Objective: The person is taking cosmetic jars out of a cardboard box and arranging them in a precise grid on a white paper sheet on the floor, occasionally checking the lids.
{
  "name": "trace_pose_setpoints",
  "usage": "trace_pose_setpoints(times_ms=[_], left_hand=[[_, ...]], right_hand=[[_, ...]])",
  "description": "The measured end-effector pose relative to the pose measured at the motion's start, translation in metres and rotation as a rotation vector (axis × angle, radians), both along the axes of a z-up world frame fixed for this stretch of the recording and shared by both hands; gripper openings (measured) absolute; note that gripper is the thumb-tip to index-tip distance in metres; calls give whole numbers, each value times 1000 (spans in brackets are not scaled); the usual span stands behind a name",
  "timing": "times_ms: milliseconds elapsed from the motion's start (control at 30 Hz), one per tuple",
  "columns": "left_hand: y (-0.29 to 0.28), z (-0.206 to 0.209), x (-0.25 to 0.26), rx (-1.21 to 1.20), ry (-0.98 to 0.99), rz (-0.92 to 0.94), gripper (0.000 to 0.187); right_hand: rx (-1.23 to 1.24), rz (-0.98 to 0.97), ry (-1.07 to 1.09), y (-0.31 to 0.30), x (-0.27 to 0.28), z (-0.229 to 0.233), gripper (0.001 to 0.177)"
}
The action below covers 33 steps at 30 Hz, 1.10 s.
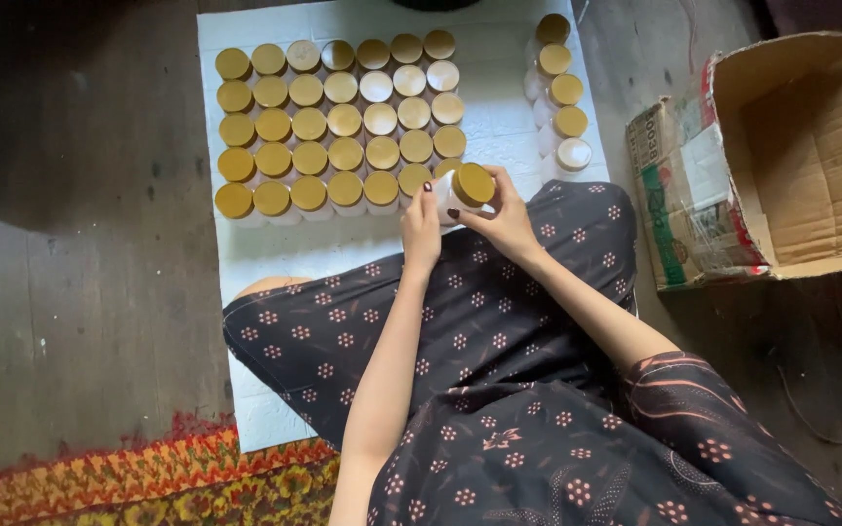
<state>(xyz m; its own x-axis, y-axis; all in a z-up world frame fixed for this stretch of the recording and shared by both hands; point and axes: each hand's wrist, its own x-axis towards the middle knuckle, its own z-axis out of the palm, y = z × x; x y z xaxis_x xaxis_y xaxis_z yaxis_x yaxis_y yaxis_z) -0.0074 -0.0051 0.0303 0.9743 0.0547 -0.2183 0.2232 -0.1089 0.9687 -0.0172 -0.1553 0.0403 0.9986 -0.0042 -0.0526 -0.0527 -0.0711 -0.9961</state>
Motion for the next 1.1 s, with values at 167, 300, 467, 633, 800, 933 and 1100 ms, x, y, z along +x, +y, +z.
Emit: trace_pose_setpoints(times_ms=[167, 300, 467, 633, 800, 933, 1100], left_hand=[[0, -27, 6, 308, 116, -199, 48], [-7, -49, 6, 610, 95, -430, 48], [-12, -38, 1, 704, 2, -502, 52], [-12, -44, 4, 711, -1, -540, 55], [-13, -49, 6, 717, 34, -582, 55], [-9, -28, 18, 645, 168, -670, 56], [-9, -29, 18, 633, 167, -668, 56]], right_hand=[[-136, -108, -99, -35, 33, -6, 72], [-316, -186, -241, -68, 96, -8, 71], [-600, -184, -498, -78, 168, -8, 68], [-686, -132, -410, -87, 236, -46, 70], [-703, -112, -261, -102, 289, -106, 82], [-556, -144, -15, -97, 309, -118, 83], [-566, -104, 11, -102, 321, -140, 86]])
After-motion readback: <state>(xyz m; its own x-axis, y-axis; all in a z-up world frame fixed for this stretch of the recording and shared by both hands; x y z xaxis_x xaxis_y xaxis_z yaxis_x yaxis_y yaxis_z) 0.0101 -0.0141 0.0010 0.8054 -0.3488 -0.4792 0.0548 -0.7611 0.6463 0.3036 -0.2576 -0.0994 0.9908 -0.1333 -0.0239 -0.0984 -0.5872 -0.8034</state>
